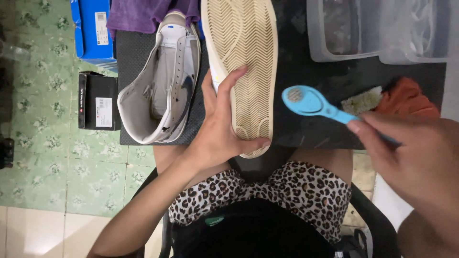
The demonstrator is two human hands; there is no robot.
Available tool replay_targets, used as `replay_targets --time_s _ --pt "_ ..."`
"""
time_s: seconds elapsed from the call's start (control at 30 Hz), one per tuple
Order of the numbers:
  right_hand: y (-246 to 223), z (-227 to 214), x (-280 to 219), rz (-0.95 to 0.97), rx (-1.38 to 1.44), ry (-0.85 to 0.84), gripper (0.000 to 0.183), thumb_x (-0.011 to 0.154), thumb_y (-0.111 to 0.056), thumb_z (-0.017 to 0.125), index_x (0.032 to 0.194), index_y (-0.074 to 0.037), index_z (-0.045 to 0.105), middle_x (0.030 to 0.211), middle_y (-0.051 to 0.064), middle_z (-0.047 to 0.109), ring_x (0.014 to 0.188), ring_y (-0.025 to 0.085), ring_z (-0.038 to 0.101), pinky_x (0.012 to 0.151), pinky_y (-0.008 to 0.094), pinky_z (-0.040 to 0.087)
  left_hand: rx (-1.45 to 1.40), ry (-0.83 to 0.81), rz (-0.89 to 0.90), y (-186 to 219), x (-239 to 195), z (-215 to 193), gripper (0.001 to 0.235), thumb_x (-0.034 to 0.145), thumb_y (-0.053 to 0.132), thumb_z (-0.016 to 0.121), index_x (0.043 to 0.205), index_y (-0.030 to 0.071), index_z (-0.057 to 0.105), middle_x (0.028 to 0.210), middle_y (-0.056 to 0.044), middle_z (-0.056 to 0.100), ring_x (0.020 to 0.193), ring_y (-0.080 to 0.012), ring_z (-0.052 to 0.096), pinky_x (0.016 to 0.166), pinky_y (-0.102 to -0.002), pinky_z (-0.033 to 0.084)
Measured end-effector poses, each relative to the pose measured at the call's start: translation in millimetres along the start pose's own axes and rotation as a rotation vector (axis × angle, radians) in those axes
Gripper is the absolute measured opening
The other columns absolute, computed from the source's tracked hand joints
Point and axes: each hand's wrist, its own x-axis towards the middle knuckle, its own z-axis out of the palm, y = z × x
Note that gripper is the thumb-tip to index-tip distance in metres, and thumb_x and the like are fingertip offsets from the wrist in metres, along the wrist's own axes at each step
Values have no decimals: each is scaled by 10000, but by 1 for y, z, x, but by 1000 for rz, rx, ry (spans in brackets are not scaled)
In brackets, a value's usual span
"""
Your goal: The person cleans the sole of a white high-top sneaker using a small brush and a cloth. They scrub the textured bottom of the shoe, wipe it with a cloth, and repeat the process to remove dirt.
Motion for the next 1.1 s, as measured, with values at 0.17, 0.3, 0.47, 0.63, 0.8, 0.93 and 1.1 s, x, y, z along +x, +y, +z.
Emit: replay_targets --time_s 0.17,0.3,0.47,0.63,0.8,0.93,1.1 --pt "-33 9 1 -145 19 11 194 1025 -317 631 1046 -219 797 596 -60 697 387 127 568 355 311 416 47 -19 21 -2 -1 3 1235 658 201 996 1568 99 166 1650 -203 253 1554 -484 -18 1273 -686 -100" --pt "-47 16 5 -203 -27 -6 190 1050 -326 603 1038 -211 753 596 -58 630 468 154 565 401 349 373 28 17 1 3 -1 4 1244 617 187 1006 1569 147 206 1551 -261 117 1575 -472 34 1344 -580 80" --pt "-52 26 5 -193 -169 -12 205 1084 -371 556 998 -221 667 619 -27 609 515 225 627 385 421 393 23 -6 2 1 0 3 1237 631 158 1011 1566 139 200 1613 -235 206 1564 -491 -15 1305 -672 8" --pt "-33 -2 -2 -69 -467 -303 314 1127 -476 391 954 -294 580 600 -85 629 444 171 627 404 366 466 44 -25 -9 3 6 2 1231 642 189 1014 1560 148 195 1666 -163 244 1556 -491 -15 1279 -699 17" --pt "-11 -15 -9 43 -16 -155 294 1060 -379 568 855 -238 726 451 -11 536 382 144 450 477 309 348 23 -14 -5 1 4 0 1222 676 170 1006 1557 96 163 1634 -218 180 1545 -444 2 1309 -625 25" --pt "-33 5 2 -102 -94 -187 231 1082 -317 517 993 -242 716 501 -82 637 336 81 526 349 254 442 31 -1 10 5 2 4 1230 648 184 998 1559 105 176 1561 -246 141 1540 -424 71 1328 -587 101" --pt "-44 29 10 -208 -66 -72 277 1057 -368 527 1124 -174 713 609 -38 639 459 205 611 354 412 401 48 2 -21 9 -2 7 1222 620 168 1004 1552 157 214 1571 -251 118 1564 -477 14 1327 -590 99"
